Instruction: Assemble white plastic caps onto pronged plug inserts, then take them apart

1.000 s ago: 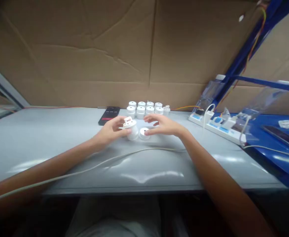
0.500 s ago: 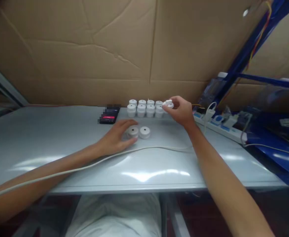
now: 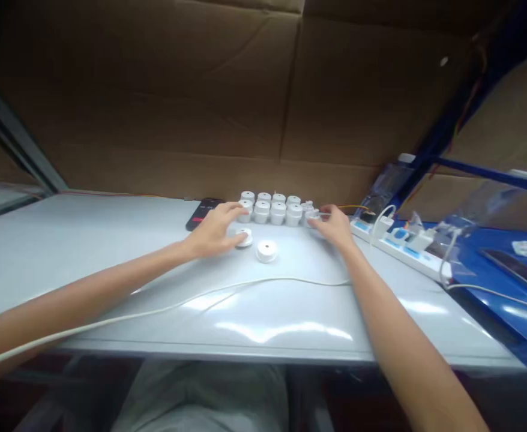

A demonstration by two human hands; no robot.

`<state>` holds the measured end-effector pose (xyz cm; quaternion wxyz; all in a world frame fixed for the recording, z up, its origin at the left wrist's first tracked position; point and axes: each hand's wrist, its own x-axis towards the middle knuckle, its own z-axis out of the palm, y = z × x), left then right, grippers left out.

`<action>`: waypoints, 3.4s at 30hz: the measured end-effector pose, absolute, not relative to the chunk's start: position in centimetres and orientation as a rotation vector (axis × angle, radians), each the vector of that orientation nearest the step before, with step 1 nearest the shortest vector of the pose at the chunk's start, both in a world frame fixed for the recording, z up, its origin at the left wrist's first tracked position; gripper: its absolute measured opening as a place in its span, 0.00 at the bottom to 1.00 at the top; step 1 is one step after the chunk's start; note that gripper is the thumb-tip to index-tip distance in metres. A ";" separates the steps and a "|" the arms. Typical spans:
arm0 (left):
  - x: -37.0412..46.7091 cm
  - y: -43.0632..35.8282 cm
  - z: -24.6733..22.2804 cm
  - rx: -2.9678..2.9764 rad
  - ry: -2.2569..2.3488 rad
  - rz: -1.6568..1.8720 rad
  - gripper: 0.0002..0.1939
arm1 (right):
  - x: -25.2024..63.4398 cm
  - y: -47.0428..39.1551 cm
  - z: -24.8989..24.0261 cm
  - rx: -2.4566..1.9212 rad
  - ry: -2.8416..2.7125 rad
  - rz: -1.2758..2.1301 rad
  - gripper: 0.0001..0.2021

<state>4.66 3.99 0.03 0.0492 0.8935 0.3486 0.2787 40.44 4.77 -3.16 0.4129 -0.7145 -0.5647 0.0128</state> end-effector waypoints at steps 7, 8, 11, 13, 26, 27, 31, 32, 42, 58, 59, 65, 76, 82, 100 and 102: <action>7.1 10.0 2.0 2.510 1.456 0.754 0.22 | 38.0 4.1 -1.4 -1.570 -1.465 -0.206 0.22; 7.3 10.1 1.9 2.494 1.480 0.744 0.23 | 37.4 3.9 -1.0 -1.500 -1.471 -0.228 0.20; 7.1 9.4 1.1 2.470 1.532 0.781 0.27 | 35.5 3.1 -0.1 -1.343 -1.485 -0.250 0.17; 6.7 8.2 0.6 2.482 1.520 0.780 0.23 | 34.3 2.3 0.4 -1.316 -1.523 -0.211 0.16; 5.5 4.5 0.1 2.597 1.182 0.976 0.07 | 26.9 -1.6 0.2 -1.330 -2.074 0.626 0.15; 5.7 5.3 0.1 2.593 1.257 0.991 0.10 | 27.1 -1.5 0.2 -1.345 -2.075 0.591 0.15; 6.6 8.5 0.3 2.522 1.436 0.837 0.22 | 27.9 -1.3 0.3 -1.384 -2.090 0.506 0.14; 6.8 9.0 0.3 2.503 1.447 0.814 0.23 | 27.9 -1.3 0.2 -1.384 -2.089 0.506 0.13; 7.9 10.5 0.0 2.472 1.400 0.834 0.25 | 27.5 -1.0 -0.8 -1.307 -1.997 0.629 0.15; 6.4 0.9 1.2 2.772 0.675 0.977 0.23 | 25.1 -1.4 -0.2 -1.118 -1.400 1.204 0.17; 6.4 0.8 1.1 2.776 0.725 0.973 0.21 | 25.0 -1.4 0.0 -1.105 -1.376 1.217 0.19; 6.3 0.8 1.5 2.438 0.846 1.064 0.19 | 25.6 -2.2 0.9 -0.975 -1.601 0.977 0.21; 4.2 3.7 4.1 1.099 0.766 0.874 0.08 | 28.0 -1.9 1.6 -0.950 -2.085 -0.251 0.15; 2.8 6.2 4.2 1.550 0.818 0.970 0.13 | 29.2 -0.7 -0.1 -1.168 -2.324 0.172 0.16; 5.3 14.9 0.8 2.513 1.809 0.573 0.19 | 28.9 -1.0 -0.7 -1.315 -2.399 0.302 0.21; 5.1 15.1 1.1 2.538 1.802 0.536 0.19 | 28.9 -1.1 -0.6 -1.310 -2.388 0.312 0.21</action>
